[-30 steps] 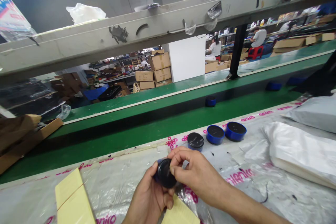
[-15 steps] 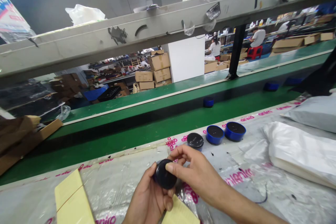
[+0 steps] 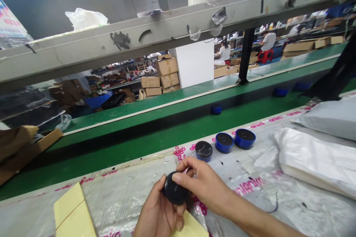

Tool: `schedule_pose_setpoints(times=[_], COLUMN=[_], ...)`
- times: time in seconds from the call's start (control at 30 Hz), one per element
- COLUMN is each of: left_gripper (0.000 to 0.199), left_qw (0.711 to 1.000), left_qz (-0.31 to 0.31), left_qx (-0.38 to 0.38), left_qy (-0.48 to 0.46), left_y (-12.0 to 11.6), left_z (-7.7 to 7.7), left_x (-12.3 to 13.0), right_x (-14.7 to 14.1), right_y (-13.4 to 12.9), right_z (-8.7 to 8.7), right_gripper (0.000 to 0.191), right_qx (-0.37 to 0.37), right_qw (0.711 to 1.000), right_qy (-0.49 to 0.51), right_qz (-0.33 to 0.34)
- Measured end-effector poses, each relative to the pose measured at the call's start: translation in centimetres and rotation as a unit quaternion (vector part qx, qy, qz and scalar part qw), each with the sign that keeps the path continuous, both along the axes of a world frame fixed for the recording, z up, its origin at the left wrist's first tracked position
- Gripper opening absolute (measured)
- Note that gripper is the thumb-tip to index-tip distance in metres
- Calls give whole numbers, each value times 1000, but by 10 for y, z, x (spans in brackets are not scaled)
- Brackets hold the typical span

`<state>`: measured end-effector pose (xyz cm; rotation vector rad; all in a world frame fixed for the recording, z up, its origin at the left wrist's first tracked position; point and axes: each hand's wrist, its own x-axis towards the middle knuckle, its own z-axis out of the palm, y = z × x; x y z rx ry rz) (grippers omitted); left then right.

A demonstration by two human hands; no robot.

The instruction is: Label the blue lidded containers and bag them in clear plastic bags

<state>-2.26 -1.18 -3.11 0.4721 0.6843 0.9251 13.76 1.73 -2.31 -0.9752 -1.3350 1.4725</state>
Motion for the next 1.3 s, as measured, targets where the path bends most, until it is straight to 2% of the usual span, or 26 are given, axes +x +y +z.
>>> schedule_pose_setpoints(times=[0.17, 0.33, 0.57, 0.67, 0.73, 0.83, 0.93, 1.03, 1.07, 1.13, 1.2, 1.23, 1.3], left_gripper=[40, 36, 32, 31, 28, 40, 61, 67, 65, 58, 50, 47, 44], left_qw=[1000, 999, 999, 999, 993, 965, 901, 818, 780, 680, 577, 541, 498], left_qz=[-4, -29, -34, -6, 37, 99, 123, 100, 86, 50, 4, -18, -49], left_qx=[-3, -19, -8, 7, 31, 73, 146, 226, 262, 342, 405, 423, 436], left_qy=[3, -1, -10, 44, 107, 232, 389, 519, 561, 647, 709, 726, 748], left_y=[0, 3, 8, 9, 10, 13, 19, 31, 35, 45, 53, 56, 60], left_z=[1, 3, -3, 1, 9, 22, 31, 34, 34, 32, 29, 27, 24], left_x=[1, -1, -1, 2, 4, 4, 0, -4, -5, -5, -1, 2, 9], right_x=[-1, 0, 4, 8, 16, 34, 62, 99, 113, 143, 175, 190, 218], right_y=[-3, -6, -9, -8, -7, -4, -6, -15, -19, -27, -37, -42, -51], right_z=[1, 9, 15, 16, 21, 32, 44, 52, 53, 51, 43, 37, 22], right_gripper=[28, 33, 43, 42, 32, 21, 19, 23, 24, 25, 25, 24, 23], right_qx=[-1, 39, 104, 113, 120, 137, 168, 176, 178, 192, 222, 242, 269], right_qw=[1000, 995, 980, 979, 981, 980, 971, 955, 945, 915, 861, 822, 727], right_qy=[15, -89, -159, -158, -130, -81, -67, -108, -137, -220, -333, -396, -522], right_qz=[20, -30, -65, -68, -84, -118, -155, -215, -236, -278, -313, -330, -357])
